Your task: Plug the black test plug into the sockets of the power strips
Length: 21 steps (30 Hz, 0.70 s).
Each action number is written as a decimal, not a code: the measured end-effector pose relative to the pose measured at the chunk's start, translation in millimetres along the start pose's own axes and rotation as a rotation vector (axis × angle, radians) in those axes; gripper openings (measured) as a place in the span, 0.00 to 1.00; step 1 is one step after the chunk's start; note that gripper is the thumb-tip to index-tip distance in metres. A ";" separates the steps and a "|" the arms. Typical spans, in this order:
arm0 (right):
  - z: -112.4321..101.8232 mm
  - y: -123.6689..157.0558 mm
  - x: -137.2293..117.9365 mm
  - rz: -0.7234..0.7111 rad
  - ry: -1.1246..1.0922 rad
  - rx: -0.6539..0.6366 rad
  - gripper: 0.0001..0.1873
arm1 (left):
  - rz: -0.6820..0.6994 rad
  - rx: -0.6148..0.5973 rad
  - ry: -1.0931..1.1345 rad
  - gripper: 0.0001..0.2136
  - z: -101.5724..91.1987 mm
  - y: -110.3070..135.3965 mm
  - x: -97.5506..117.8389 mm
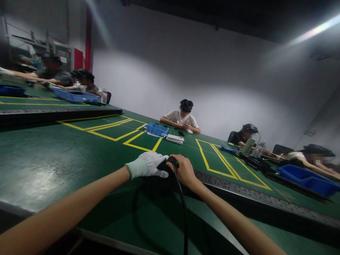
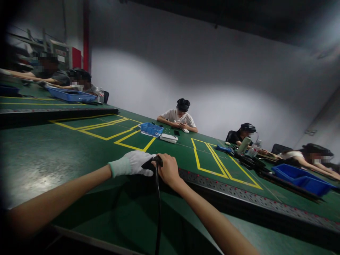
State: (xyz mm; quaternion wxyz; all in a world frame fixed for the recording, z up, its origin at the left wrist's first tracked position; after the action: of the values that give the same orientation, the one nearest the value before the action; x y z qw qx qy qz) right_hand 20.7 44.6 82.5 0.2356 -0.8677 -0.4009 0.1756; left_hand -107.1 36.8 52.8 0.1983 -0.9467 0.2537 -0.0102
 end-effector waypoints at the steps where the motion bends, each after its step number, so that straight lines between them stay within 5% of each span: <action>1: 1.1 2.9 -0.8 -0.008 -0.008 0.017 0.14 | 0.001 0.009 0.007 0.33 1.0 -0.5 1.3; 21: 15.4 23.3 -19.4 -0.105 0.226 0.047 0.21 | -0.015 0.032 0.005 0.27 13.9 -2.1 -1.8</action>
State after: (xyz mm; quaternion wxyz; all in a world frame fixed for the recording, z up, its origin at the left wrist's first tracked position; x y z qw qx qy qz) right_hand 15.4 20.4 59.2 0.3084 -0.8540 -0.4124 0.0737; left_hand -105.9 44.6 40.9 0.2128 -0.9452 0.2467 -0.0182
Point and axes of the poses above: each hand's wrist, its own y-axis away from the middle knuckle, its own z-axis out of the palm, x = y × z, the point moved 6 cm from there along -y, towards the middle knuckle, and after that the axes turned 1 degree about y, right-handed, at the moved point
